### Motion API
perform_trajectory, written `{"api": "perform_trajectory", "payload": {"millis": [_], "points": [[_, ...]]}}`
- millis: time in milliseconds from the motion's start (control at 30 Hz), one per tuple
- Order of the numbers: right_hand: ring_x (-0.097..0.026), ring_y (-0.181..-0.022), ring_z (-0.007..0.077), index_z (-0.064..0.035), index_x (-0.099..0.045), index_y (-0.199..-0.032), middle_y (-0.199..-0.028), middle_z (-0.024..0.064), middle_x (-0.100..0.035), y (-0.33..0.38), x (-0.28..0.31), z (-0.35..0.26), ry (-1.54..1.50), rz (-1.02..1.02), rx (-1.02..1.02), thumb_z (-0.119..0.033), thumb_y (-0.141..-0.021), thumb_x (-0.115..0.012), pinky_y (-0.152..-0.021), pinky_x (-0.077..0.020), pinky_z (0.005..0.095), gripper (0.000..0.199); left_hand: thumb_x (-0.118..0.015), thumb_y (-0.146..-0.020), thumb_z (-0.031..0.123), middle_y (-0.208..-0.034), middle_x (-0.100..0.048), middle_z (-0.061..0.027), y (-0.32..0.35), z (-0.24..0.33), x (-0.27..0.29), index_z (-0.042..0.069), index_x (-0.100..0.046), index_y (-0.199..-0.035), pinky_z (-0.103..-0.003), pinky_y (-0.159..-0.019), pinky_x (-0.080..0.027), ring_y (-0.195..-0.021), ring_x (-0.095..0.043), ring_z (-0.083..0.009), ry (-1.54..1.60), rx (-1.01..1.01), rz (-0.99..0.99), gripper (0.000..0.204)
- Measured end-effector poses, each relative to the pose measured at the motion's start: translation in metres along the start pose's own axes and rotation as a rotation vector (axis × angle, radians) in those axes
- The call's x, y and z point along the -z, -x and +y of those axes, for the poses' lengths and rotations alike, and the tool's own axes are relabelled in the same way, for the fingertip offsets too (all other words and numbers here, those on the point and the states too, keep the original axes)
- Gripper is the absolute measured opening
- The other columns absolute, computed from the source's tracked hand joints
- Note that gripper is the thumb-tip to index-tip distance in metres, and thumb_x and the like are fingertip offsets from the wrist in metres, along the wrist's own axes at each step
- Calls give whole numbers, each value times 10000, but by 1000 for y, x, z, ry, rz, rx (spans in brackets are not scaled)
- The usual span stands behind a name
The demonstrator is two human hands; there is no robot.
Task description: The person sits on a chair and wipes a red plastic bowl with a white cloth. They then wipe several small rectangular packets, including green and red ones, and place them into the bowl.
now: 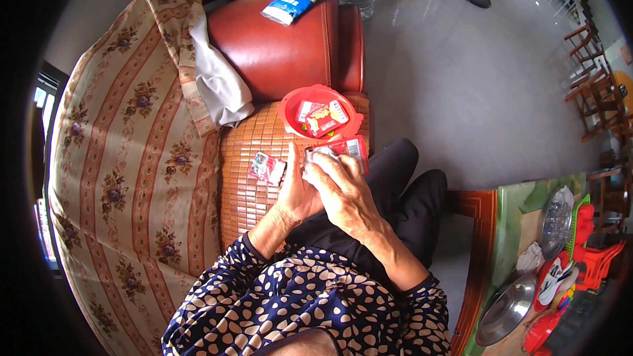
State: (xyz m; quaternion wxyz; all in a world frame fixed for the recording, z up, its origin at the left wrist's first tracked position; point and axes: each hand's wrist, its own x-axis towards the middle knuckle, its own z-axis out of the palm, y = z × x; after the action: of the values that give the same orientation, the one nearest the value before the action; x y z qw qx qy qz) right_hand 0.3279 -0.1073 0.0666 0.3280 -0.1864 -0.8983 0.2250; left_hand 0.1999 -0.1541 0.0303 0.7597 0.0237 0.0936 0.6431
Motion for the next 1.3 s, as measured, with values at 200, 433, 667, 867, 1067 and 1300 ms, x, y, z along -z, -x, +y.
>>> {"api": "perform_trajectory", "payload": {"millis": [200,433,667,867,1067,1300], "points": [[-544,-1047,300,-48,-650,-1097,-1185,100,-588,16,-2,-1,-186,-55,21,20,-740,-610,-945,-443,375,366,-391,-890,712,-1156,-627,-121,0,8,-4,63,-491,-1300,-381,-950,-490,-1075,-608,-224,-153,-63,163,774],[-563,-1020,287,-34,-642,-1077,-1112,98,-602,-2,-5,17,131,202,-118,-15,-771,-633,-862,-490,367,306,-523,-972,369,-1281,-573,-107,-14,0,2,37,-482,-1309,-421,-1076,-385,-1186,-547,-245,-129,-147,248,475],[-586,-933,301,-11,-642,-1022,-1059,122,-630,4,-2,52,169,205,-278,2,-782,-635,-825,-481,382,241,-582,-949,300,-1290,-569,-127,-10,-2,13,26,-470,-1326,-455,-1046,-439,-1204,-549,-257,-213,-63,283,479],[-581,-872,320,-62,-668,-1001,-1004,111,-626,50,-28,84,81,49,-494,-56,-805,-672,-778,-465,411,196,-567,-955,168,-1177,-630,-122,-17,21,29,-9,-535,-1220,-420,-938,-530,-1077,-629,-236,-488,-124,574,320],[-574,-869,304,-79,-657,-997,-1004,69,-621,60,-50,77,60,-9,-425,-65,-799,-670,-783,-481,399,199,-630,-918,180,-1024,-640,-35,-50,57,96,46,-519,-1188,-302,-800,-513,-911,-594,-116,-863,-392,696,321],[-582,-871,291,-78,-663,-986,-994,81,-626,59,-49,82,4,9,-426,-61,-805,-670,-788,-466,390,182,-715,-859,266,-1276,-539,-177,-91,95,132,-29,-391,-1361,-359,-1002,-432,-1163,-529,-247,-1320,-573,646,667]]}}
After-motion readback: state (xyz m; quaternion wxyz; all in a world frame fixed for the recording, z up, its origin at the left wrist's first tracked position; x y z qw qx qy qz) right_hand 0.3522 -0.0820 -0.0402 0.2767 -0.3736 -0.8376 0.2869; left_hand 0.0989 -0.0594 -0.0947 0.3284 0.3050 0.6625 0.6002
